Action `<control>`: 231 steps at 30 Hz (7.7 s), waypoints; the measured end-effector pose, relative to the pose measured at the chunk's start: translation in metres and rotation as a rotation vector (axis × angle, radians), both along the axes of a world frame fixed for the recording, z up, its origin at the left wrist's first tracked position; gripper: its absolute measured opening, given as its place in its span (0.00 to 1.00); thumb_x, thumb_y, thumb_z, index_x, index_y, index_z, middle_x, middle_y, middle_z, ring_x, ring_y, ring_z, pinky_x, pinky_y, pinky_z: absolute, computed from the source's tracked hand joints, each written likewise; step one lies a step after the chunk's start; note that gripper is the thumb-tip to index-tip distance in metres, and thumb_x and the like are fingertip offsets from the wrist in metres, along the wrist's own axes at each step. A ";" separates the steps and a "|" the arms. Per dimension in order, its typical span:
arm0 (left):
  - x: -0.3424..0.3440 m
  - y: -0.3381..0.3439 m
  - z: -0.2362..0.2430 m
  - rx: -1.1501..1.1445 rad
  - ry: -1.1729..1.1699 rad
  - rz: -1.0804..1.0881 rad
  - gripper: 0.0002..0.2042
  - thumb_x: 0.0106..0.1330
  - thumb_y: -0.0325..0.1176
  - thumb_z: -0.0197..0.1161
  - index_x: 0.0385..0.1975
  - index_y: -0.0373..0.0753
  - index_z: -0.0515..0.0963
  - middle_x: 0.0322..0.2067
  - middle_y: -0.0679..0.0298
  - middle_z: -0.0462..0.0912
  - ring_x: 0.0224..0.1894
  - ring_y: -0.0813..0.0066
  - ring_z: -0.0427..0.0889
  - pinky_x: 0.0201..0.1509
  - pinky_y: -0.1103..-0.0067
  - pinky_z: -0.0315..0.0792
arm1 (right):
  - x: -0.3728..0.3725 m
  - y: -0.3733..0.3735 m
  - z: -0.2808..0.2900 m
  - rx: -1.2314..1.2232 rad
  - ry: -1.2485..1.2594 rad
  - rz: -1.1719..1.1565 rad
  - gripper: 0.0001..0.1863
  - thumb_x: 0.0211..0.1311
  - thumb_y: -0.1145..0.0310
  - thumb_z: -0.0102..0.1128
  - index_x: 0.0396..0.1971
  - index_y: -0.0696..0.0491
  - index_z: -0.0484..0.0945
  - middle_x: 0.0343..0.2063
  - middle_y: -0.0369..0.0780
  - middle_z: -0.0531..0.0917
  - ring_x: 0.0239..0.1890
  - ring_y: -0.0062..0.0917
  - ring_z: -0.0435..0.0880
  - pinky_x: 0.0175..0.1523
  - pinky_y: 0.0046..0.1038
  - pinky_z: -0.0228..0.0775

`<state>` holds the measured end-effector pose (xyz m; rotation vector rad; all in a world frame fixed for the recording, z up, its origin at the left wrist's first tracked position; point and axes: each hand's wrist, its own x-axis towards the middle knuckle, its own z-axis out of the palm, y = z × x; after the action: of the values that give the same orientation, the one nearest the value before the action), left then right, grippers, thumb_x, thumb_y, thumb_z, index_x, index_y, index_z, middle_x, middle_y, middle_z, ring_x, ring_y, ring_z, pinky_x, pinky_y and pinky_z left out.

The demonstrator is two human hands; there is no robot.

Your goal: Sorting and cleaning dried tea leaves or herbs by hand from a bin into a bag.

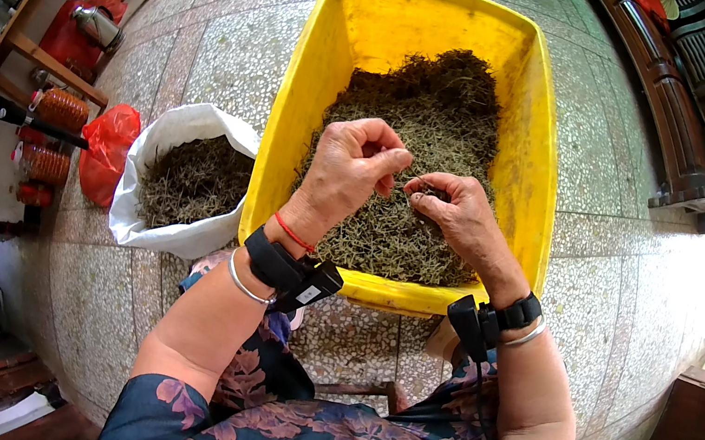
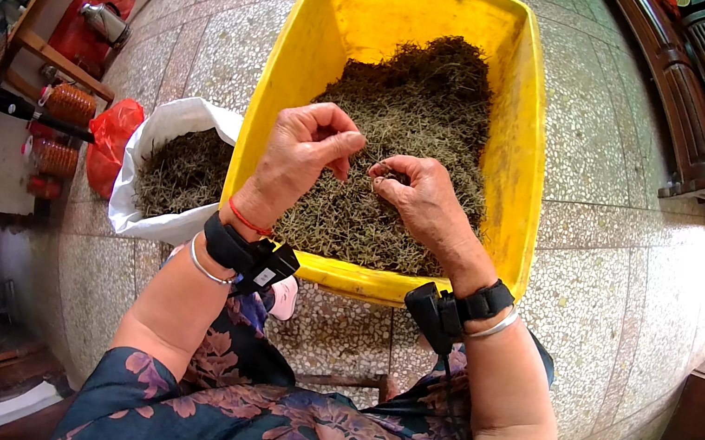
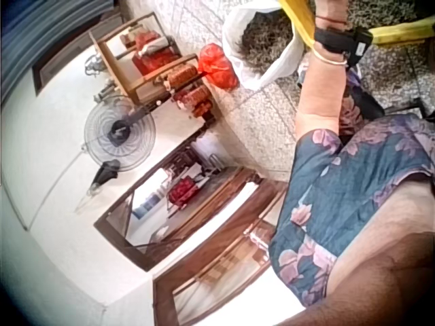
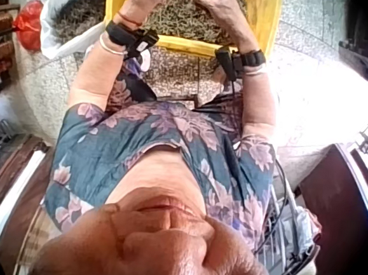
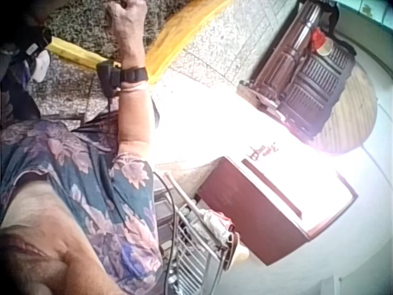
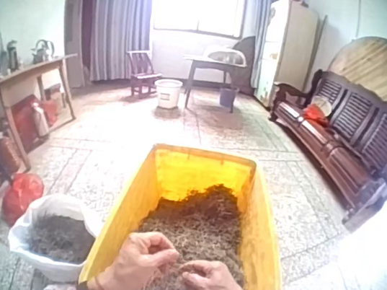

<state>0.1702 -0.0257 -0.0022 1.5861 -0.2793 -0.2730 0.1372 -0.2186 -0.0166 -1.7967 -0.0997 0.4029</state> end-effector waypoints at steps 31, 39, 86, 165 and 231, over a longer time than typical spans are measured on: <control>0.003 0.008 0.012 0.207 0.117 -0.033 0.11 0.65 0.25 0.62 0.45 0.29 0.78 0.23 0.61 0.83 0.21 0.77 0.83 0.25 0.83 0.81 | 0.006 -0.011 0.007 0.663 0.247 -0.138 0.12 0.60 0.76 0.62 0.45 0.56 0.78 0.34 0.36 0.84 0.36 0.14 0.84 0.43 0.17 0.78; -0.001 0.006 0.004 0.268 -0.013 -0.075 0.09 0.65 0.29 0.64 0.41 0.31 0.81 0.21 0.68 0.79 0.19 0.87 0.77 0.19 0.87 0.73 | 0.007 -0.012 0.003 0.668 0.256 -0.128 0.10 0.60 0.74 0.64 0.41 0.54 0.77 0.33 0.34 0.83 0.35 0.14 0.83 0.41 0.16 0.77; -0.003 -0.009 -0.004 -0.265 0.249 -0.150 0.08 0.66 0.28 0.63 0.39 0.29 0.77 0.30 0.61 0.83 0.28 0.80 0.82 0.33 0.82 0.80 | 0.004 -0.010 -0.006 0.579 0.210 -0.234 0.05 0.60 0.73 0.64 0.35 0.55 0.80 0.30 0.33 0.84 0.32 0.13 0.81 0.38 0.16 0.75; 0.010 0.010 -0.008 -0.151 0.313 -0.142 0.05 0.69 0.29 0.59 0.36 0.35 0.74 0.27 0.65 0.80 0.23 0.83 0.77 0.27 0.86 0.74 | 0.004 -0.002 -0.006 0.206 0.088 0.030 0.10 0.67 0.69 0.50 0.44 0.53 0.78 0.23 0.25 0.71 0.22 0.07 0.64 0.27 0.14 0.58; 0.006 0.000 -0.020 -0.427 0.446 -0.005 0.05 0.66 0.30 0.64 0.33 0.36 0.77 0.22 0.69 0.77 0.19 0.86 0.71 0.21 0.87 0.65 | 0.017 0.015 -0.014 0.724 0.218 -0.283 0.07 0.64 0.70 0.63 0.38 0.57 0.81 0.30 0.35 0.84 0.32 0.13 0.81 0.37 0.14 0.74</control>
<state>0.1758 -0.0261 -0.0220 1.0694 0.0086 -0.5240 0.1546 -0.2036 -0.0304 -1.0266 0.1474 0.3030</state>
